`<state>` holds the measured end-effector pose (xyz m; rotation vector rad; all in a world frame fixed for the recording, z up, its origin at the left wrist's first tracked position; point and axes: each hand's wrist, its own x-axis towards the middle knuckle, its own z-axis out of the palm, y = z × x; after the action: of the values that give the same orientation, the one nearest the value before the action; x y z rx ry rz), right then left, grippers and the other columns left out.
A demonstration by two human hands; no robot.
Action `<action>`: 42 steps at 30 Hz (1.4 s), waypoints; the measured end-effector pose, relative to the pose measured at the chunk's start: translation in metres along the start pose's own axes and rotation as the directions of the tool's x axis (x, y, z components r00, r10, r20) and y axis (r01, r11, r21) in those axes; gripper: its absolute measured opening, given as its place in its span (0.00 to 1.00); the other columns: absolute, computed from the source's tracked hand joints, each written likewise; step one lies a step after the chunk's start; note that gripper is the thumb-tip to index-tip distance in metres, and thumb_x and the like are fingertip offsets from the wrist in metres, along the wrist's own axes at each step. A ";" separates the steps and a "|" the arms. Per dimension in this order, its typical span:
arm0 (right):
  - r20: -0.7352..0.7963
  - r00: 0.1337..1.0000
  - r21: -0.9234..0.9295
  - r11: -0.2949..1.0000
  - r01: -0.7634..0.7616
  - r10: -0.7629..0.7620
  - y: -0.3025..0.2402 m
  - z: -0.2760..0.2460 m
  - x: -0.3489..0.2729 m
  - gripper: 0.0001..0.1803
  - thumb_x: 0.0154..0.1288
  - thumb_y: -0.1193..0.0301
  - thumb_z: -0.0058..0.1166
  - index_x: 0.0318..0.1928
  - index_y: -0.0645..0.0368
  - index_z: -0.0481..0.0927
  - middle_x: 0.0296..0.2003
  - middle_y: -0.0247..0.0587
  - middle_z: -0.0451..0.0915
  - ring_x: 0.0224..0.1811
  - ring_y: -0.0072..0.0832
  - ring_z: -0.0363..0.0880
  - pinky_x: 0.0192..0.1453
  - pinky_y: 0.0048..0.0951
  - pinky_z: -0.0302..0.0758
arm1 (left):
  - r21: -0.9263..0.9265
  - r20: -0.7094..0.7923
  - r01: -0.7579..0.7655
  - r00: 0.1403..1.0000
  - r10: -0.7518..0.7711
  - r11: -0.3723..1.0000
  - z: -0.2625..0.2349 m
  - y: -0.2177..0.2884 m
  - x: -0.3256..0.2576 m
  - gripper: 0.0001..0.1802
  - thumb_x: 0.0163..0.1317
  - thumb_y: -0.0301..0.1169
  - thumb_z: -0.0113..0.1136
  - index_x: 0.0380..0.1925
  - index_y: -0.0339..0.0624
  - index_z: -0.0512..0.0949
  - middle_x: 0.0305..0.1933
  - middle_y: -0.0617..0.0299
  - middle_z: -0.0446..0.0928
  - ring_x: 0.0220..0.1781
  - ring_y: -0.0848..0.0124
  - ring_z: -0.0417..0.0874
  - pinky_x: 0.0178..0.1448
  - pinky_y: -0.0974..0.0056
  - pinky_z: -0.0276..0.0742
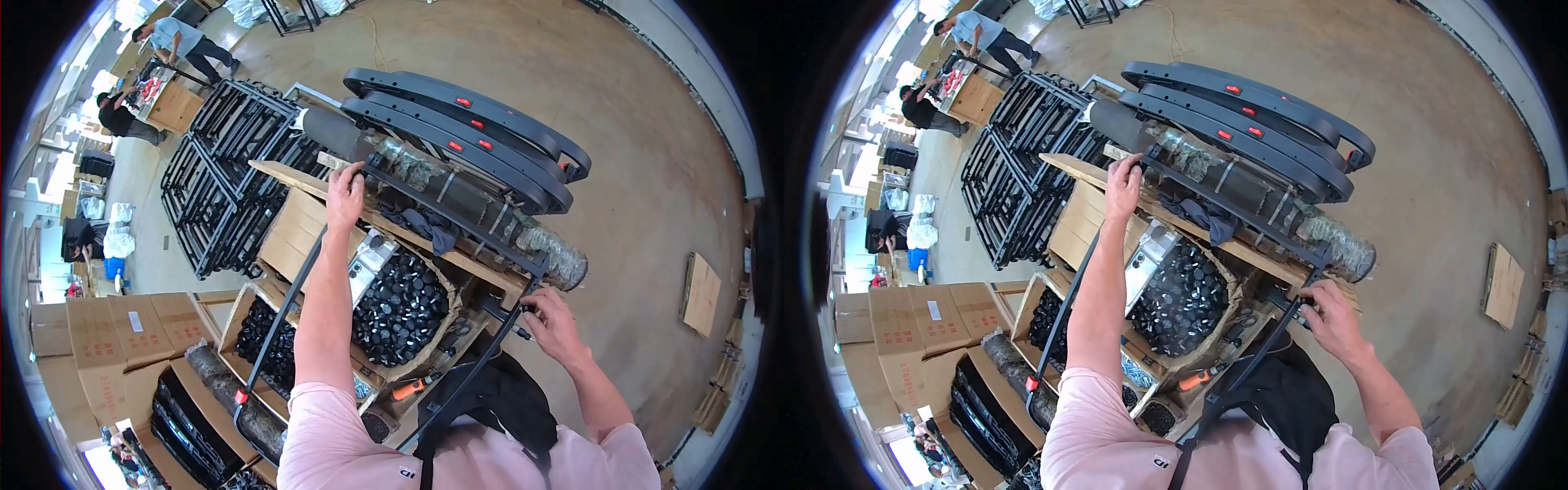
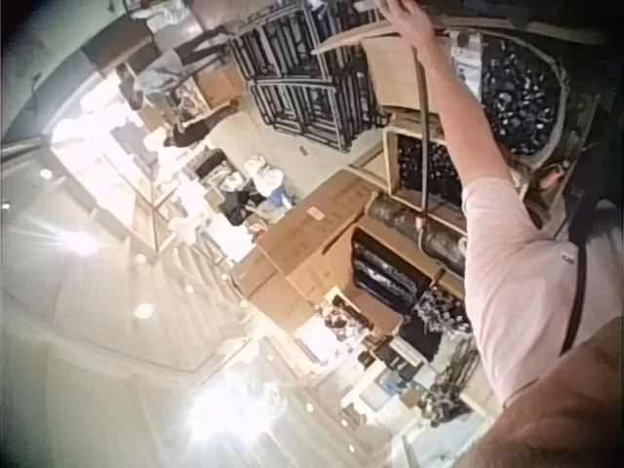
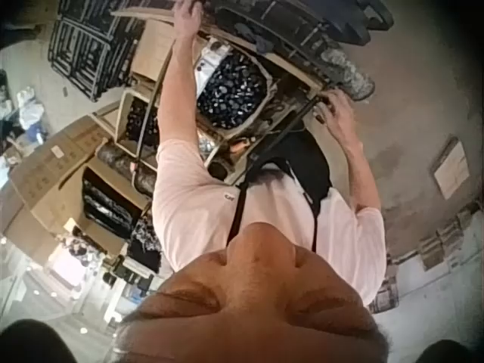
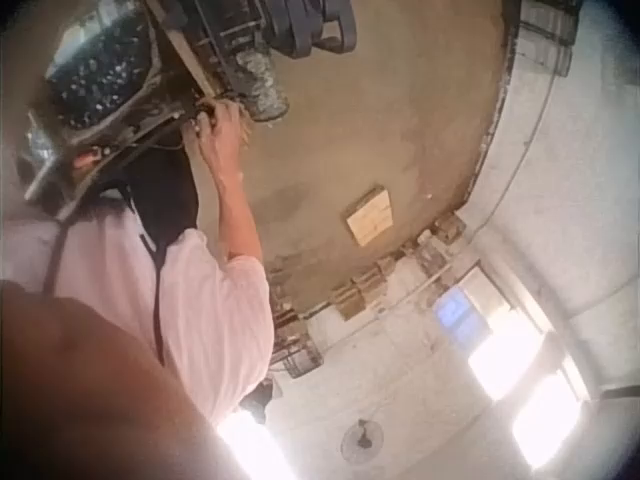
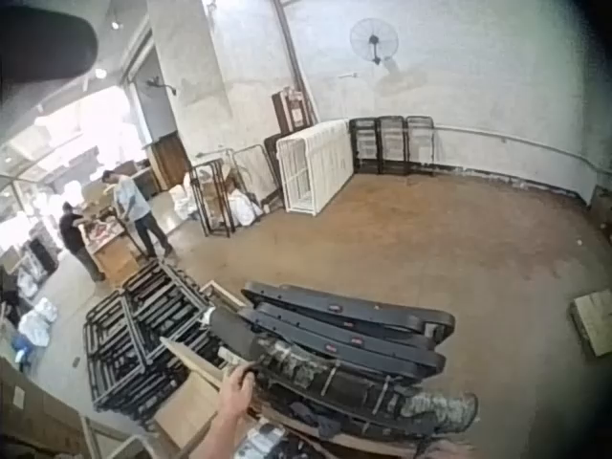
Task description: Assembling the housing and internal components of an outdoor power tool on a factory floor.
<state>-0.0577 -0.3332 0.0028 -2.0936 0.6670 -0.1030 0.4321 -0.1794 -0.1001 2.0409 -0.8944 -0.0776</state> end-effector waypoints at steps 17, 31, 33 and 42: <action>-0.140 0.989 -0.235 0.972 0.023 -0.057 0.017 -0.009 0.017 0.19 0.64 0.82 0.63 0.55 0.60 0.80 0.54 0.46 0.81 0.50 0.42 0.85 0.52 0.40 0.84 | -0.123 -0.071 0.105 0.991 -0.114 0.987 0.004 -0.036 0.008 0.17 0.81 0.28 0.47 0.58 0.45 0.85 0.59 0.54 0.83 0.64 0.62 0.81 0.71 0.61 0.73; -0.024 0.999 -0.593 0.805 -0.036 0.027 0.005 0.000 0.040 0.15 0.71 0.68 0.63 0.53 0.61 0.81 0.47 0.51 0.83 0.48 0.50 0.86 0.49 0.48 0.84 | -0.171 -0.046 0.230 0.969 -0.241 0.958 0.004 -0.039 0.007 0.18 0.76 0.42 0.62 0.62 0.59 0.84 0.58 0.57 0.82 0.55 0.64 0.86 0.62 0.58 0.80; -0.027 0.999 -0.635 0.772 -0.002 -0.019 0.004 0.002 0.045 0.16 0.75 0.62 0.60 0.53 0.60 0.81 0.42 0.52 0.86 0.42 0.52 0.88 0.46 0.49 0.84 | -0.324 -0.064 0.236 0.961 -0.270 0.916 0.005 -0.049 0.006 0.18 0.77 0.40 0.59 0.64 0.58 0.82 0.60 0.55 0.85 0.57 0.64 0.87 0.63 0.59 0.79; -0.015 0.985 -0.699 0.703 -0.131 0.169 0.002 0.004 0.060 0.19 0.78 0.57 0.55 0.51 0.62 0.75 0.34 0.60 0.88 0.39 0.58 0.88 0.45 0.55 0.83 | -0.102 -0.056 0.296 0.951 -0.303 0.950 -0.002 -0.019 0.008 0.17 0.77 0.46 0.59 0.59 0.61 0.85 0.58 0.59 0.82 0.59 0.62 0.86 0.65 0.56 0.78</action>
<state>-0.0061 -0.3609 -0.0110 -2.7413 0.9484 0.3574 0.4496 -0.1766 -0.1113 2.0642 -0.5212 -0.2075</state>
